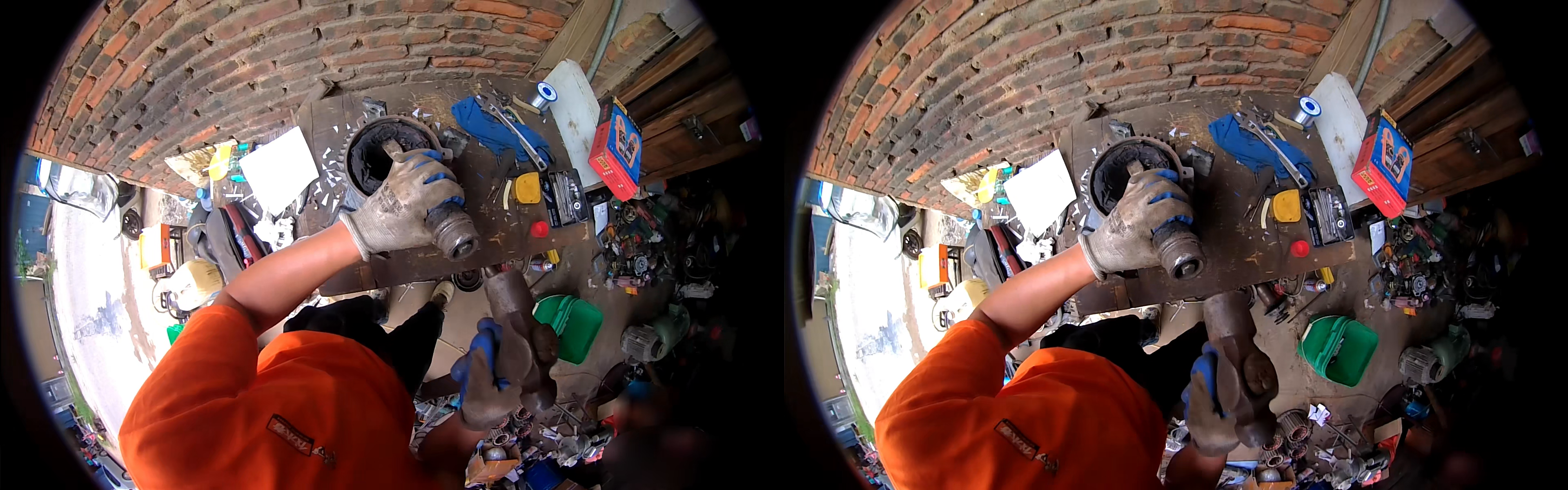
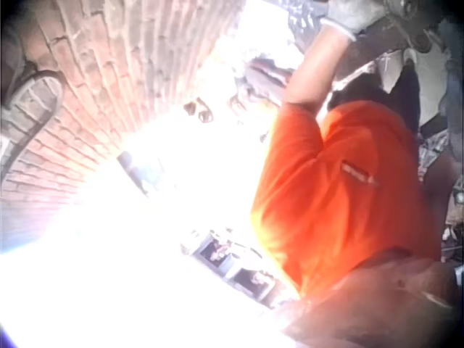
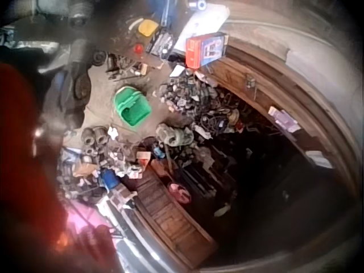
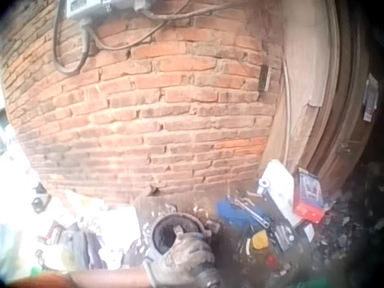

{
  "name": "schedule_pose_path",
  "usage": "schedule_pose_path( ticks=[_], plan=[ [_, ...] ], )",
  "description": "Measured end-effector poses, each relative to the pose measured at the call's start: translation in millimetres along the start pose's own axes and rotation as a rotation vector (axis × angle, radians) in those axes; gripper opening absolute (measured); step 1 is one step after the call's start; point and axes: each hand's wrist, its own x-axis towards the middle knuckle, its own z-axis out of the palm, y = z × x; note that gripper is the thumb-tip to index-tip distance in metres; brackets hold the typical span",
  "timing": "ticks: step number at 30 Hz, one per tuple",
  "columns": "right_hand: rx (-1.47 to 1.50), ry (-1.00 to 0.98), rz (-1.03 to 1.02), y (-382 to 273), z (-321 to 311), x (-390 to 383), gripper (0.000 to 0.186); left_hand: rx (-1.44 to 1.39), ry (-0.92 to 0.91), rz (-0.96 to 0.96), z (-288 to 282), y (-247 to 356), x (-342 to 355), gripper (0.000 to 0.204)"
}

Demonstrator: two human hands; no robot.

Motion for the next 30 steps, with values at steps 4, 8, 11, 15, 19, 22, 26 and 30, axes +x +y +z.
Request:
schedule_pose_path(
  ticks=[4, 8, 11, 15, 19, 22, 26, 30],
  plan=[
    [0.327, -0.133, -0.468, -17.1, -46.7, -13.9, 0.049, -0.067, -0.056, -0.06, -6.3, 4.6, 4.8, 0.049],
    [0.561, -0.316, -0.461, -10.8, -80.9, -3.7, 0.058, -0.059, -0.026, -0.068, -11.2, 14.2, 0.8, 0.047],
    [0.62, -0.346, -0.4, 5.8, -74.3, 9.4, 0.055, -0.068, -0.046, 0.009, -8.4, 7.4, 1.5, 0.05],
    [0.629, -0.428, -0.349, 31.2, -69.9, 34.3, 0.053, -0.092, -0.074, 0.008, -13.3, 3.2, 0.3, 0.052],
    [0.587, -0.448, -0.322, 39.3, -57.1, 40.7, 0.053, -0.112, -0.186, 0.07, -23.9, 11.2, -3.0, 0.048],
    [0.583, -0.294, -0.161, 8.6, -42.2, 31.3, 0.056, -0.246, -0.271, 0.129, -41.7, -0.6, -10.1, 0.041],
    [0.597, -0.553, -0.204, 23.7, -58.7, 62.6, 0.052, -0.429, -0.06, 0.016, -60.3, -4.2, -9.6, 0.039],
    [0.808, -0.522, -0.157, 18.6, -51.3, 56.7, 0.046, -0.254, -0.153, 0.28, -33.3, 70.3, 1.7, 0.024]
  ],
)
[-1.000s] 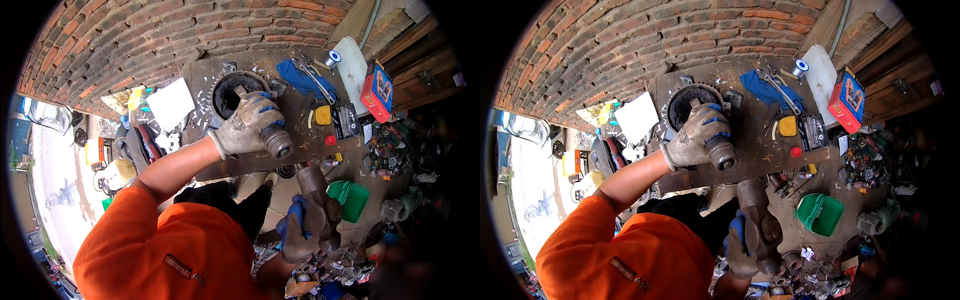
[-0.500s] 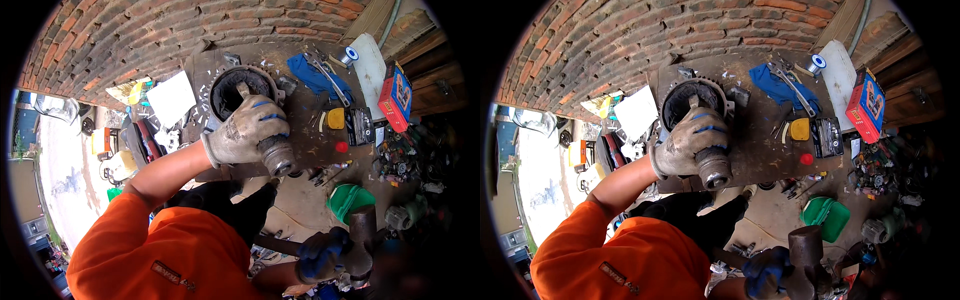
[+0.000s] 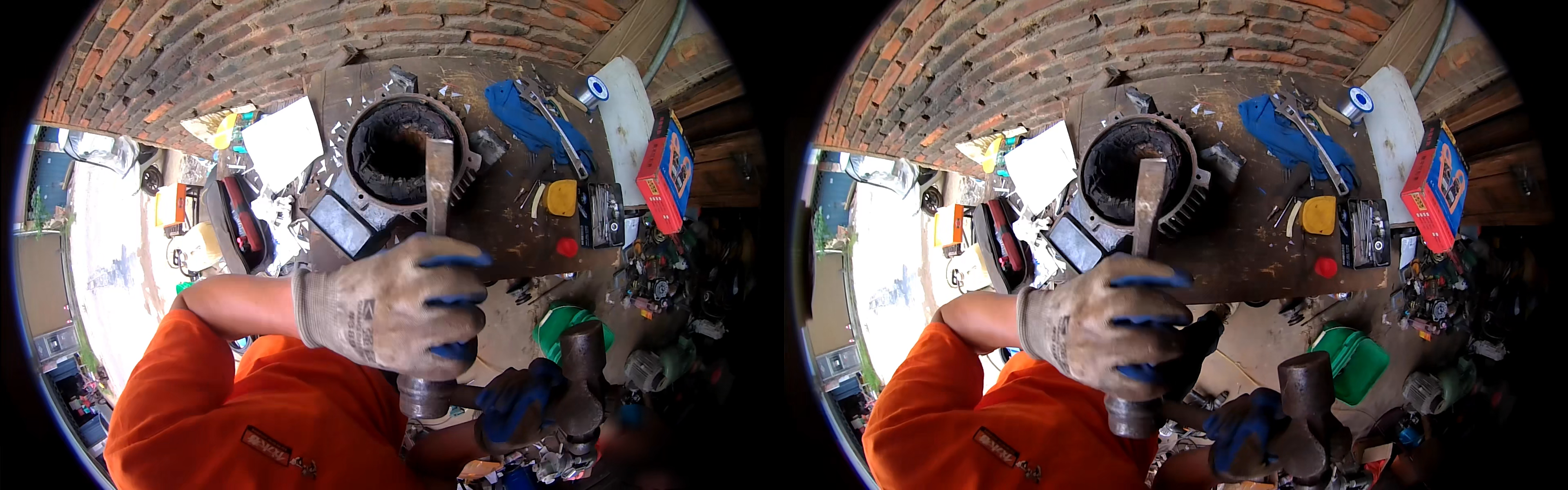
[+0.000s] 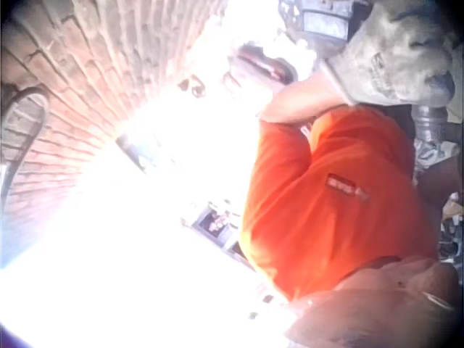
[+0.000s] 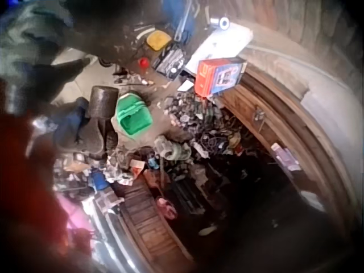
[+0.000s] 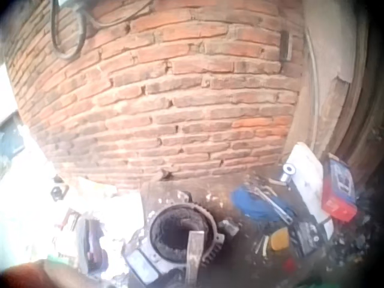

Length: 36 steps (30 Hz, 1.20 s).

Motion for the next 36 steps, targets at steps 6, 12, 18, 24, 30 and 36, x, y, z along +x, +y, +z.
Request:
schedule_pose_path(
  ticks=[6, 12, 18, 24, 30, 36],
  plan=[
    [-0.021, 0.08, -0.076, 13.1, 2.9, -2.2, 0.042, -0.082, -0.058, -0.048, 45.0, 32.1, 4.0, 0.018],
    [-0.083, 0.026, -0.037, 24.4, -27.6, -23.8, 0.042, -0.076, 0.062, -0.114, 53.9, 37.3, 0.5, 0.013],
    [-0.105, 0.038, -0.025, 40.1, -41.6, -33.8, 0.043, -0.076, -0.007, -0.125, 65.8, 40.2, -14.7, 0.014],
    [-0.122, 0.052, 0.003, 55.2, -44.2, -31.7, 0.043, -0.109, -0.006, -0.148, 64.4, 39.3, -18.4, 0.016],
    [-0.12, 0.032, 0.024, 59.8, -43.2, -30.4, 0.044, -0.085, 0.003, -0.197, 60.4, 50.0, -11.5, 0.017],
    [-0.149, -0.024, 0.045, 53.0, -42.8, -28.7, 0.044, 0.102, 0.105, -0.155, 27.4, 17.4, -8.4, 0.026]
  ],
)
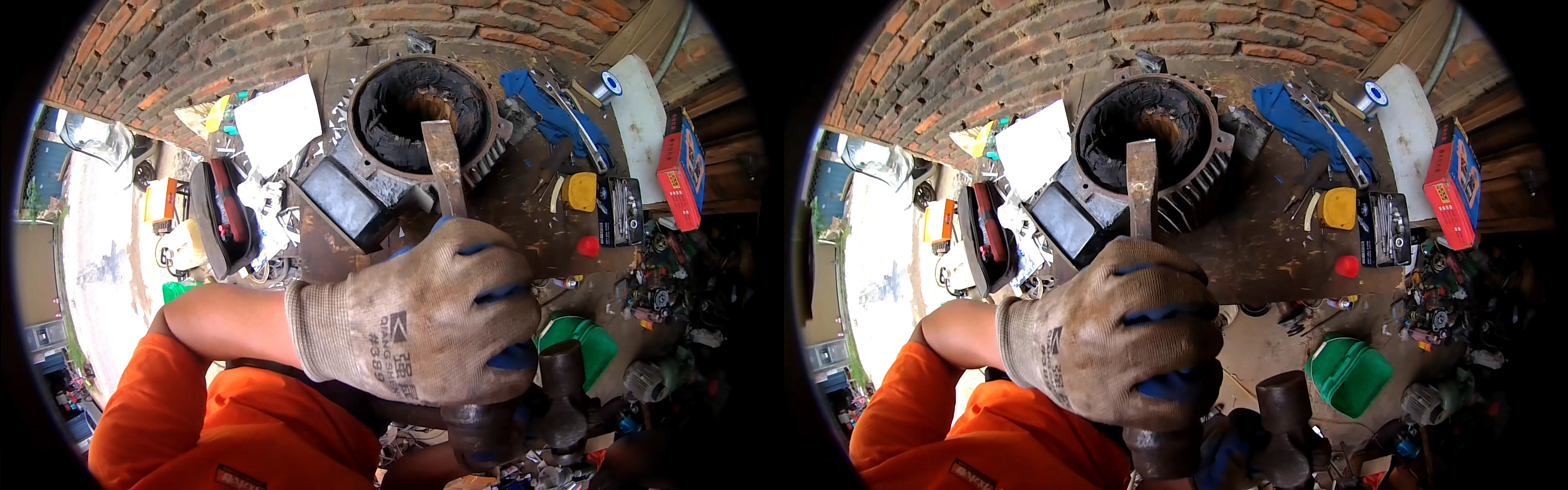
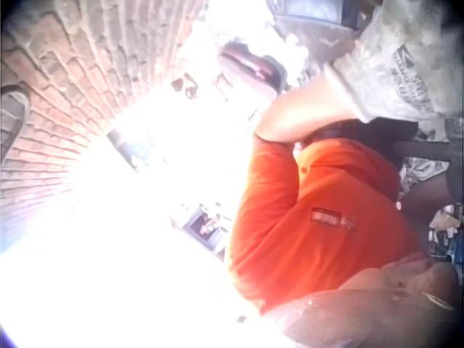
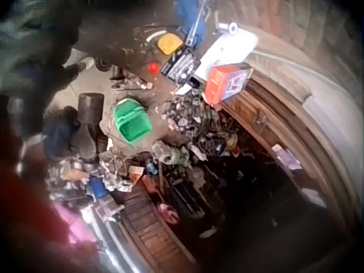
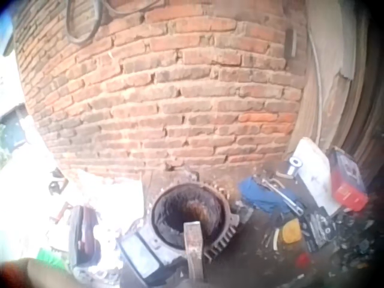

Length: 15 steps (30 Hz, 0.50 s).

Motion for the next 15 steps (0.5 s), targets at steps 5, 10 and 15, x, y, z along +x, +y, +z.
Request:
schedule_pose_path(
  ticks=[5, 10, 15],
  plan=[
    [0.066, 0.054, -0.016, -0.2, 24.2, -11.3, 0.044, 0.148, -0.069, 0.005, -10.6, -38.3, -2.3, 0.037],
    [0.231, 0.104, -0.032, 20.0, 16.8, -12.7, 0.046, 0.096, -0.103, 0.003, -13.8, -56.2, 0.0, 0.042],
    [0.066, 0.085, -0.023, 7.0, 36.4, 0.2, 0.05, -0.002, -0.125, -0.084, -19.4, -66.6, 5.8, 0.048]
  ],
)
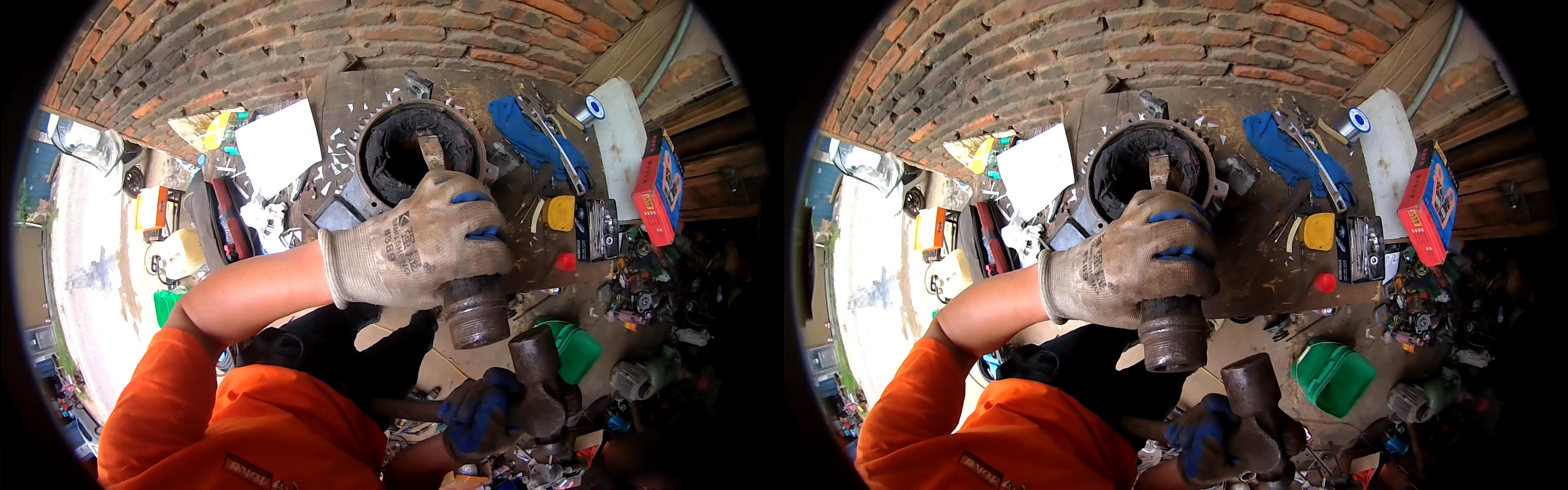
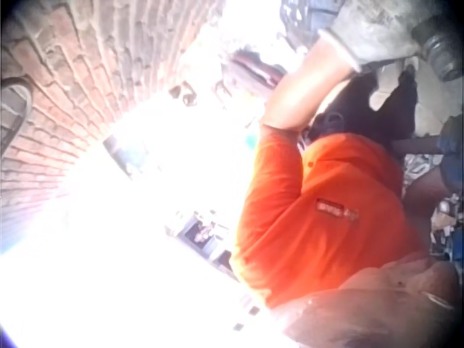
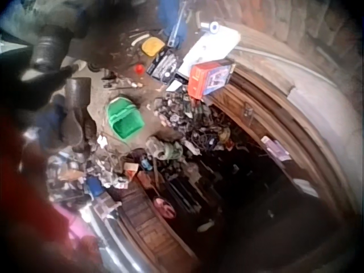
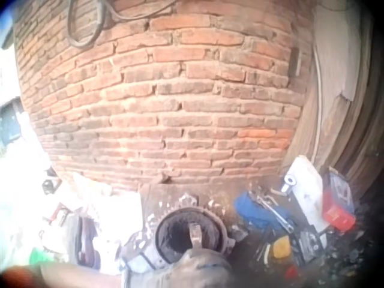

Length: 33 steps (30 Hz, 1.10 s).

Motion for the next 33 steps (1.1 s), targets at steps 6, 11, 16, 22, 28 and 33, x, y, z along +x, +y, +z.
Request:
schedule_pose_path(
  ticks=[6, 11, 16, 22, 28, 33],
  plan=[
    [0.044, -0.075, -0.108, 4.7, 2.6, 6.6, 0.055, 0.041, 0.034, -0.025, 1.4, -8.8, 1.0, 0.045],
    [0.099, -0.134, -0.036, -0.3, -15.8, 14.1, 0.071, 0.065, 0.041, -0.028, 3.9, -6.2, 0.0, 0.046],
    [0.145, -0.114, -0.003, -16.4, 8.4, 24.5, 0.076, 0.086, 0.062, -0.031, 6.3, -6.9, -0.6, 0.046],
    [0.127, -0.16, 0.037, -17.4, -5.1, 22.8, 0.074, 0.054, -0.008, -0.041, -7.2, -2.4, 5.1, 0.058],
    [-0.164, -0.125, 0.472, -51.6, -40.1, -9.6, 0.058, 0.019, 0.052, 0.007, 1.7, -2.3, 3.7, 0.054],
    [-0.44, 0.119, 0.274, -26.1, 4.5, -20.7, 0.054, -0.007, 0.05, 0.023, 7.7, -6.6, 7.4, 0.047]
  ],
)
